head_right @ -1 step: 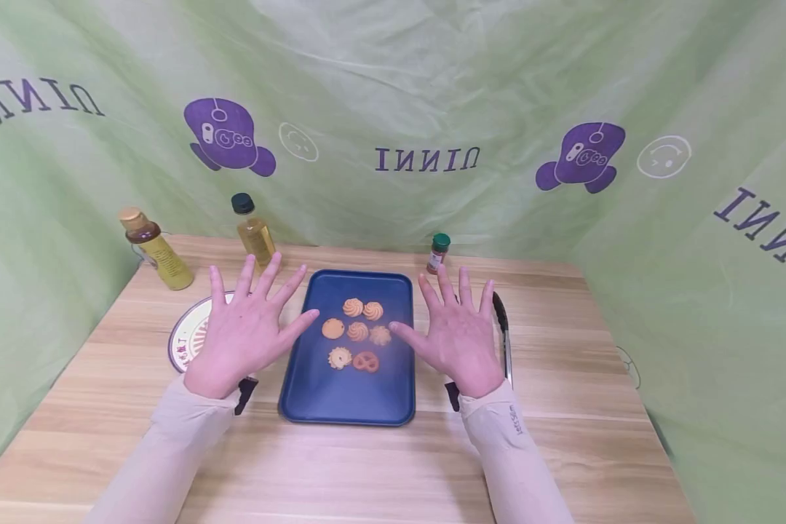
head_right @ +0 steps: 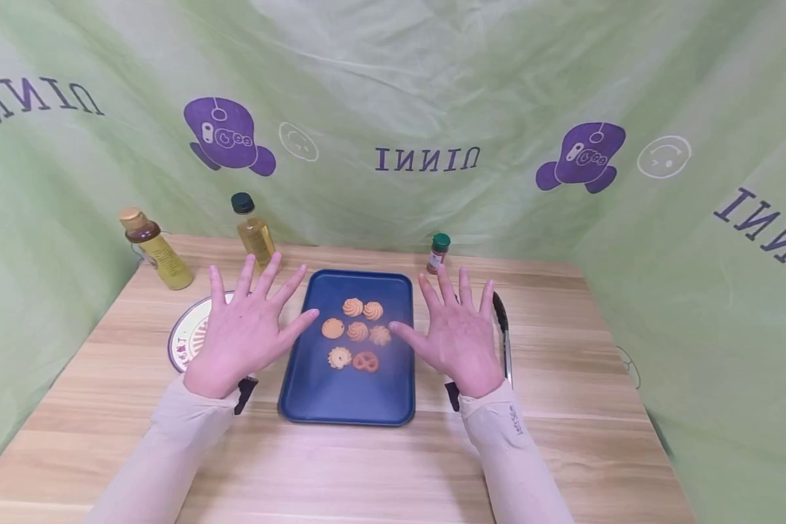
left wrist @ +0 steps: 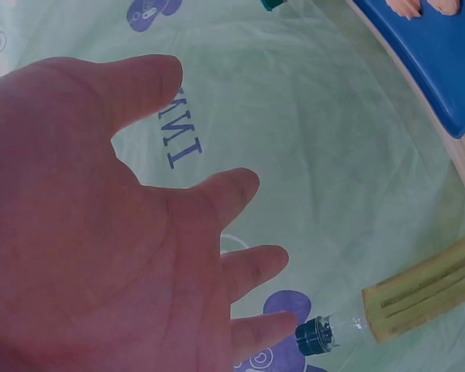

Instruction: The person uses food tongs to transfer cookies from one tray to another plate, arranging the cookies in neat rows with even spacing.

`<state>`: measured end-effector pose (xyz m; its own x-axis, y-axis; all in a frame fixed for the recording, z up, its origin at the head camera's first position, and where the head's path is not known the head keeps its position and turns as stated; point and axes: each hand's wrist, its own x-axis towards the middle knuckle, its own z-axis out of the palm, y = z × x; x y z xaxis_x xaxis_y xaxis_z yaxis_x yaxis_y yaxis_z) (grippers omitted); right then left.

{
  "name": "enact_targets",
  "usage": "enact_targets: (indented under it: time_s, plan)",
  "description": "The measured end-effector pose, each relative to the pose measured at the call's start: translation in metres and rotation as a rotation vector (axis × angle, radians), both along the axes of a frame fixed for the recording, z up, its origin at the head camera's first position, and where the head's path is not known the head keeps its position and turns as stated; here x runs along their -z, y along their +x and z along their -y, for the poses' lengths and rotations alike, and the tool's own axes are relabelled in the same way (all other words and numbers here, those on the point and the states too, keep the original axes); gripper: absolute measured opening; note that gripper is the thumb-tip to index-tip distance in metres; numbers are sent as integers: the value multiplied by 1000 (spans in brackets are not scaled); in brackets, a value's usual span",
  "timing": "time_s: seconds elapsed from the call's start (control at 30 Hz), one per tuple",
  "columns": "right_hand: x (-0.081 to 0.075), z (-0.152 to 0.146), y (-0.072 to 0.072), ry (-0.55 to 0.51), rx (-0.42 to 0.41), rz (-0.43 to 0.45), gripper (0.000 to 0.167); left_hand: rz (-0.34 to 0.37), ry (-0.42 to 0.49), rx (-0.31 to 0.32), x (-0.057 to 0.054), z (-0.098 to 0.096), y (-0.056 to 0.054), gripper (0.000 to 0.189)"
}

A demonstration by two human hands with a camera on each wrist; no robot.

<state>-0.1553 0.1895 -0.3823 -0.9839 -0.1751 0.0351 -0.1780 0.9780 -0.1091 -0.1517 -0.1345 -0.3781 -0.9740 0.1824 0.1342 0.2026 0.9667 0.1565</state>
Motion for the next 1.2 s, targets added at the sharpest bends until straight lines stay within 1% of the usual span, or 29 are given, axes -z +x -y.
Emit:
enact_targets:
  time_s: [0.2, 0.37, 0.63, 0.83, 1.13, 1.2]
  plan:
    - [4, 3, -5, 3, -21, 11, 102, -2, -2, -8, -1, 2, -1, 82]
    - [5, 4, -6, -4, -25, 4, 103, -10, 0, -1, -1, 1, -2, 82]
    - [6, 5, -6, 8, -18, 19, 105, 8, -2, 0, 3, 0, -1, 82]
    - [7, 5, -5, 10, -18, 25, 105, 2, -2, 4, 2, -2, -1, 83]
    - [6, 4, -5, 14, 0, 10, 104, 19, -11, 5, 2, -2, -1, 83]
    - [7, 5, -7, 10, 2, 15, 104, 40, -11, 6, 1, 0, -2, 83]
